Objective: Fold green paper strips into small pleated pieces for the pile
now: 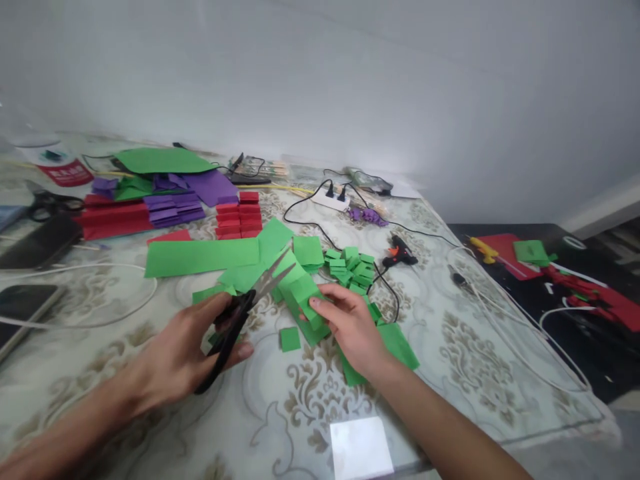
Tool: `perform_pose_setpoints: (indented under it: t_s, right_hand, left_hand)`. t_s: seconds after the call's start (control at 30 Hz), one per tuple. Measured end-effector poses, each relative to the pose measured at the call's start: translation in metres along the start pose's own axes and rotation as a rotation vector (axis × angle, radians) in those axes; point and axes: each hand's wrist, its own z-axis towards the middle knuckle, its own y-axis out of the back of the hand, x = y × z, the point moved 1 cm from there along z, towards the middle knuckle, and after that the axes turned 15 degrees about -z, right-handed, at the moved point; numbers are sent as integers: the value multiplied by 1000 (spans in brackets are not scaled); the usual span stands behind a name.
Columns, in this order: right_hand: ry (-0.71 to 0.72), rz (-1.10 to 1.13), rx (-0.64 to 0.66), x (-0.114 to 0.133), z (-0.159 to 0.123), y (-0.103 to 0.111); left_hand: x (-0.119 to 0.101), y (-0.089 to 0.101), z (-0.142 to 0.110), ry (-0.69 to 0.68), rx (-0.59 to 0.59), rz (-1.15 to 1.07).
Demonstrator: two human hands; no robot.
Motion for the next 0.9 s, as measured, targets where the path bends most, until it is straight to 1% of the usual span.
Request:
perform_pose_setpoints:
  t_s: [0.07, 0.13, 0.23, 0.33, 0.4, 0.5, 0.6, 0.67, 0.77, 0.8, 0.9]
  right_hand:
    - [16, 25, 1, 5, -1, 0]
    - [49, 30, -9, 9, -1, 0]
    - [76, 63, -46, 13, 0, 2]
    - [61, 129, -74, 12, 2, 4]
    - [43, 134, -80, 11, 3, 5]
    - [40, 105, -107, 10, 4, 6]
    - [60, 64, -112, 9, 5, 7]
    - [72, 23, -90, 8, 4, 7]
    - [93, -54, -41, 6, 3, 5]
    - [102, -76, -27, 6, 2, 5]
    - [123, -99, 10, 5, -1, 2]
  left_hand:
    - [2, -2, 1, -50, 77, 126]
    - [7, -4, 3, -67, 113, 208]
    - [11, -4, 3, -75, 100, 276]
    - [8, -4, 2, -76, 61, 321]
    - [5, -5, 1, -72, 51, 327]
    - [2, -6, 0, -77, 73, 299]
    - [3, -7, 0, -102, 143, 272]
    - [5, -8, 0, -116, 161, 259]
    - [7, -8, -1, -128, 131, 257]
    - [8, -8, -1, -138, 141, 262]
    - [10, -6, -1, -168, 231, 295]
